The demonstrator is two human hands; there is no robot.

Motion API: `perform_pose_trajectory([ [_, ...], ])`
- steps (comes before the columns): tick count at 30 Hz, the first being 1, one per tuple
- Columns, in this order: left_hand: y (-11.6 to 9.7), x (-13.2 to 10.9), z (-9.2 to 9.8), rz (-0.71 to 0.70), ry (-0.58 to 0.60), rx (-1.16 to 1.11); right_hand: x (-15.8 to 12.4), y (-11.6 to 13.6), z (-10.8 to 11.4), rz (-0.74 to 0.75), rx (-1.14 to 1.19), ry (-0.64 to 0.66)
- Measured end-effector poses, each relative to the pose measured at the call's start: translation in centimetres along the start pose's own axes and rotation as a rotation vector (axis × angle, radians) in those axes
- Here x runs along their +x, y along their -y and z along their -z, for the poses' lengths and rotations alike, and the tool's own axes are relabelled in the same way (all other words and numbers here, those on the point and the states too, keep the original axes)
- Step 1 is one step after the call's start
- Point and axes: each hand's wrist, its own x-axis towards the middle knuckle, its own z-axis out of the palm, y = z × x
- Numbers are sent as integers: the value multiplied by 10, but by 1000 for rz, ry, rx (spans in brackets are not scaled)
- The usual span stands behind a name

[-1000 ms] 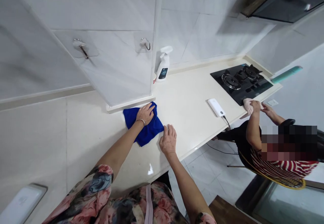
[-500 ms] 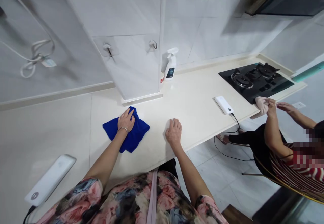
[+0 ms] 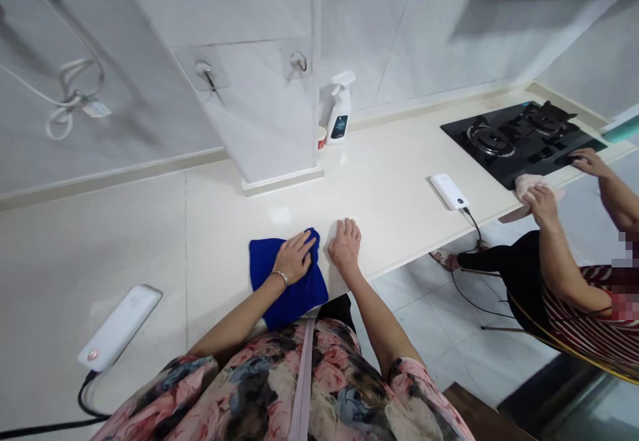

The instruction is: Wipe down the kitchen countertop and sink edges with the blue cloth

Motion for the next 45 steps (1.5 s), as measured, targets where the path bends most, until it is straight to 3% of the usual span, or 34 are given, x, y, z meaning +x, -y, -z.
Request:
perform_pose_trajectory([
  [5, -25, -11, -14, -153, -7, -38, 2, 0, 0, -17, 6, 10],
  [8, -18, -12, -15, -170, -12, -52, 3, -2, -1, -18, 13, -1],
  [11, 3, -13, -10, -145, -27, -66, 3, -5, -2, -3, 19, -18],
  [13, 24, -13, -2, -58, -62, -62, 3, -8, -4, 5, 26, -27],
  [17, 69, -12, 18, 251, -177, -21, 1, -10, -7, 12, 57, -53],
  [21, 88, -7, 31, 411, -254, -6, 0, -8, -7, 1, 73, -58],
  [27, 76, -13, 34, 456, -217, -24, 2, -5, -1, -9, 75, 9],
  [34, 41, -41, 18, 436, -270, 39, 4, 3, 3, -28, 59, 33],
  [37, 33, -22, 10, 416, -266, 55, 5, 6, 4, -30, 48, 57],
  [45, 5, 77, -4, 214, -158, -103, 11, -4, 8, -150, 250, 25],
])
